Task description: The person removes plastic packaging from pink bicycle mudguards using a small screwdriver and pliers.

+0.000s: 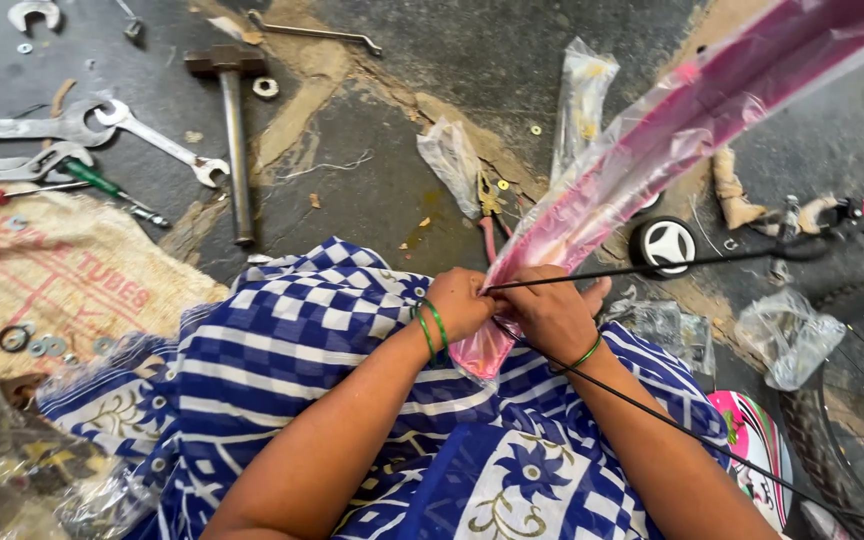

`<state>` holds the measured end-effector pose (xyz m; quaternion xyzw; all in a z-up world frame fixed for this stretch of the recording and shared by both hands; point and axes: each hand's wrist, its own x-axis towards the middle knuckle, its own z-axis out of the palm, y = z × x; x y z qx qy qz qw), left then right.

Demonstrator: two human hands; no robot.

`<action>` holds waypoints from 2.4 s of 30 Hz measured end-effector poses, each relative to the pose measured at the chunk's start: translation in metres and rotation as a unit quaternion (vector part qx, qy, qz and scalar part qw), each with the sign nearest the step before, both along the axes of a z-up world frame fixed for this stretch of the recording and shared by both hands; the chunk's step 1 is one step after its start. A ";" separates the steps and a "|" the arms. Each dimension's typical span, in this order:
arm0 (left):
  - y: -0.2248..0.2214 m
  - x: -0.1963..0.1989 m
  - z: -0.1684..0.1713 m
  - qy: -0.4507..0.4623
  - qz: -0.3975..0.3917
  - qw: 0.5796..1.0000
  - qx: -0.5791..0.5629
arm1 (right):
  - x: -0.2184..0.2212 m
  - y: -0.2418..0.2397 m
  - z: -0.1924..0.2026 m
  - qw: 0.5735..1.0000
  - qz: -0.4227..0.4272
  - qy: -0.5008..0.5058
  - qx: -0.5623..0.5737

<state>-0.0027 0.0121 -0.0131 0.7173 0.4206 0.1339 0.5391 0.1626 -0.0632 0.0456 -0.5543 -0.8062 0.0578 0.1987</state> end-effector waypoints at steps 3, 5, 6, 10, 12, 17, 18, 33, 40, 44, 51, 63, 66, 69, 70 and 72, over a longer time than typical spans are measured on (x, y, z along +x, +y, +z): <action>0.000 0.000 -0.001 0.002 0.011 1.000 0.004 | -0.002 -0.005 -0.004 1.000 -0.002 -0.006 0.015; -0.001 0.000 -0.002 -0.001 0.000 1.000 0.009 | -0.006 -0.007 -0.001 1.000 0.000 -0.006 0.023; -0.002 0.000 -0.003 -0.004 -0.008 1.000 0.010 | -0.006 -0.011 0.003 1.000 -0.004 -0.006 0.016; -0.004 0.000 -0.011 -0.024 -0.005 0.999 0.034 | -0.009 -0.011 0.010 0.999 -0.025 -0.021 -0.005; -0.003 -0.005 -0.010 -0.023 -0.005 0.999 0.025 | -0.009 -0.004 0.014 1.000 0.000 0.020 -0.018; -0.002 -0.016 0.000 0.022 -0.001 0.999 0.040 | -0.022 -0.009 0.016 0.998 -0.005 0.040 0.048; -0.001 -0.016 0.003 0.035 0.003 0.999 0.033 | -0.022 -0.010 0.018 0.998 -0.012 0.051 0.045; 0.002 -0.019 0.012 0.010 -0.016 1.000 0.011 | -0.027 -0.015 0.009 0.995 -0.088 0.047 0.015; 0.002 -0.019 0.014 -0.044 -0.022 0.997 -0.053 | -0.006 -0.038 0.008 0.938 -0.213 0.182 0.206; -0.001 -0.016 0.003 -0.149 -0.032 0.964 -0.220 | -0.001 -0.037 0.005 0.765 -0.305 0.556 0.110; 0.000 -0.020 -0.005 -0.147 -0.039 0.926 -0.347 | -0.056 -0.040 0.013 0.512 -0.289 0.793 -0.160; 0.002 -0.017 0.000 0.119 -0.150 0.976 0.101 | -0.030 -0.055 -0.105 0.490 -0.317 0.791 -0.183; 0.002 -0.037 0.039 0.137 -0.136 0.969 0.156 | -0.020 -0.053 -0.121 0.533 -0.338 0.759 -0.159; 0.014 -0.070 0.084 0.049 -0.094 0.982 0.157 | -0.006 -0.051 -0.129 0.563 -0.350 0.735 -0.143; 0.023 -0.090 0.094 0.009 -0.077 0.990 0.122 | -0.002 -0.051 -0.135 0.561 -0.358 0.729 -0.161; 0.051 -0.128 0.096 -0.075 -0.045 0.995 0.054 | 0.021 -0.052 -0.146 0.570 -0.370 0.708 -0.192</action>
